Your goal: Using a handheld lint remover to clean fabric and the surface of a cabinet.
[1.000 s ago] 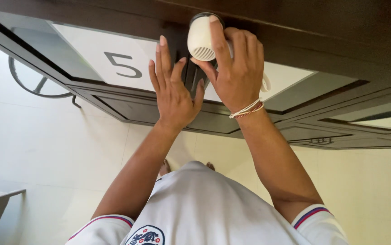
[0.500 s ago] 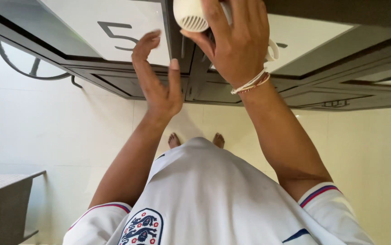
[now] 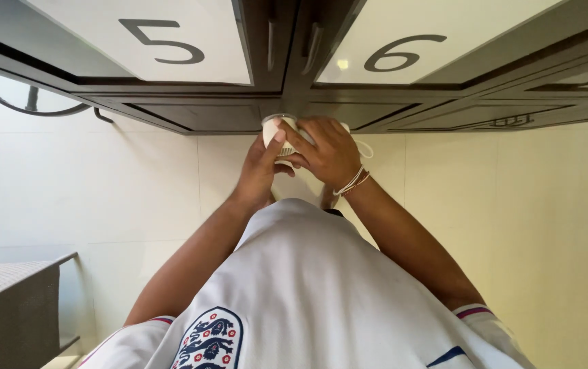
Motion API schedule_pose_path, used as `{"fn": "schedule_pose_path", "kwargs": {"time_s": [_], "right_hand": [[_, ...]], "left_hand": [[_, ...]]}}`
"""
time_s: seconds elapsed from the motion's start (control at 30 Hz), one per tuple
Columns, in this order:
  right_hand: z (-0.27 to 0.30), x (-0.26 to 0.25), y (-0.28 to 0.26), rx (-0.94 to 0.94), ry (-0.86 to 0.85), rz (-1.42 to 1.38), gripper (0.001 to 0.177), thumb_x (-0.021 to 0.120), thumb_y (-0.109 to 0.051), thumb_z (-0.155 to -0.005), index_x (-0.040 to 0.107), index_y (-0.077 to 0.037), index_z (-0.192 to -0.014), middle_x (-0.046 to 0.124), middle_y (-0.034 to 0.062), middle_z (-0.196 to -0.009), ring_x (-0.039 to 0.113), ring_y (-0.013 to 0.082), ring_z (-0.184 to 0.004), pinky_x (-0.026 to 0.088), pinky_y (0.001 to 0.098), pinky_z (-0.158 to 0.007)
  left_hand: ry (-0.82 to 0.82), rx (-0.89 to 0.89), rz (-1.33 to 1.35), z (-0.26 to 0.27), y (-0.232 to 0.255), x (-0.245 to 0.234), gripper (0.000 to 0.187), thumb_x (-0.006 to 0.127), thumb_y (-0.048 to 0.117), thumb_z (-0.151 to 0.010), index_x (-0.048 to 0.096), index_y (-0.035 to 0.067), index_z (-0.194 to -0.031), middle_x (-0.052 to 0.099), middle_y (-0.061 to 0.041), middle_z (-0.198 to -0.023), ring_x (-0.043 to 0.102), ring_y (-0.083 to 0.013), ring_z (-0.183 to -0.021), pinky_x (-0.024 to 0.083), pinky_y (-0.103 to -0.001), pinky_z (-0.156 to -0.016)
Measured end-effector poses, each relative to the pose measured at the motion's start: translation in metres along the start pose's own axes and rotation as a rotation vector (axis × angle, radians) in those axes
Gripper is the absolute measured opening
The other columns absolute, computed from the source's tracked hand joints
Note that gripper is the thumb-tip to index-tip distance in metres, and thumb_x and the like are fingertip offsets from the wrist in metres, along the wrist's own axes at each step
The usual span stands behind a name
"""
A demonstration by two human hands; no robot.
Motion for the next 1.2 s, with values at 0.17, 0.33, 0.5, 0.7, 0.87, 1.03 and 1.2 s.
{"fn": "schedule_pose_path", "kwargs": {"time_s": [0.17, 0.33, 0.5, 0.7, 0.87, 1.03, 1.2], "right_hand": [[0.036, 0.032, 0.024, 0.265, -0.089, -0.263, 0.067, 0.083, -0.038, -0.086, 0.059, -0.013, -0.142, 0.065, 0.0101, -0.118, 0.065, 0.0288, -0.107, 0.056, 0.0403, -0.091], [0.119, 0.113, 0.081, 1.046, -0.238, -0.985, 0.048, 0.076, -0.031, -0.094, 0.062, -0.010, -0.134, 0.068, 0.0102, -0.118, 0.069, 0.0235, -0.104, 0.060, 0.0345, -0.090], [0.135, 0.145, 0.079, 1.516, -0.114, -1.646, 0.044, 0.068, -0.034, -0.098, 0.060, -0.007, -0.132, 0.072, 0.0138, -0.114, 0.075, 0.0224, -0.093, 0.060, 0.0340, -0.082], [0.140, 0.196, 0.115, 1.540, -0.018, -1.593, 0.044, 0.067, -0.034, -0.099, 0.054, -0.006, -0.132, 0.076, 0.0127, -0.105, 0.070, 0.0191, -0.081, 0.053, 0.0307, -0.068], [0.129, 0.198, 0.146, 1.502, 0.016, -1.525, 0.046, 0.070, -0.029, -0.098, 0.052, -0.005, -0.132, 0.075, 0.0131, -0.100, 0.071, 0.0207, -0.080, 0.055, 0.0315, -0.067], [0.128, 0.197, 0.162, 1.501, 0.030, -1.501, 0.048, 0.072, -0.026, -0.097, 0.049, -0.003, -0.133, 0.073, 0.0165, -0.103, 0.073, 0.0241, -0.084, 0.060, 0.0334, -0.074], [0.136, 0.207, 0.173, 1.472, 0.136, -1.590, 0.050, 0.073, -0.017, -0.095, 0.047, 0.003, -0.133, 0.067, 0.0174, -0.116, 0.075, 0.0284, -0.093, 0.065, 0.0378, -0.089]], "left_hand": [[0.043, -0.017, -0.133, -0.030, -0.048, -0.030, 0.051, 0.059, 0.048, -0.100, 0.053, 0.007, -0.130, 0.068, -0.008, -0.102, 0.067, -0.0168, -0.084, 0.053, -0.032, -0.071], [0.067, -0.081, -0.160, -0.061, -0.080, -0.062, 0.046, 0.060, 0.043, -0.098, 0.054, 0.009, -0.129, 0.067, -0.006, -0.100, 0.065, -0.0165, -0.080, 0.053, -0.033, -0.073], [-0.009, -0.213, -0.018, -0.093, -0.105, -0.077, 0.042, 0.058, 0.043, -0.101, 0.056, 0.008, -0.124, 0.066, -0.007, -0.099, 0.063, -0.0174, -0.081, 0.053, -0.035, -0.080], [0.079, -0.358, -0.056, -0.133, -0.104, -0.064, 0.047, 0.055, 0.050, -0.100, 0.055, 0.013, -0.129, 0.066, -0.004, -0.103, 0.063, -0.0167, -0.089, 0.054, -0.039, -0.087], [0.138, -0.327, -0.085, -0.149, -0.100, -0.049, 0.053, 0.048, 0.056, -0.101, 0.052, 0.015, -0.135, 0.064, -0.001, -0.105, 0.062, -0.0164, -0.089, 0.054, -0.040, -0.087], [0.158, -0.315, -0.104, -0.161, -0.113, -0.043, 0.052, 0.043, 0.055, -0.102, 0.049, 0.018, -0.139, 0.066, -0.003, -0.109, 0.063, -0.0170, -0.091, 0.054, -0.040, -0.086], [0.261, -0.308, -0.150, -0.183, -0.139, -0.055, 0.054, 0.045, 0.047, -0.103, 0.041, 0.019, -0.149, 0.067, -0.003, -0.125, 0.070, -0.0190, -0.101, 0.056, -0.041, -0.087]]}}
Point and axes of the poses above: each hand's wrist, its own z-axis away from the middle knuckle, its own x-axis out of the palm, y = z × x, the point moved 2 cm from there along -z, towards the middle knuckle
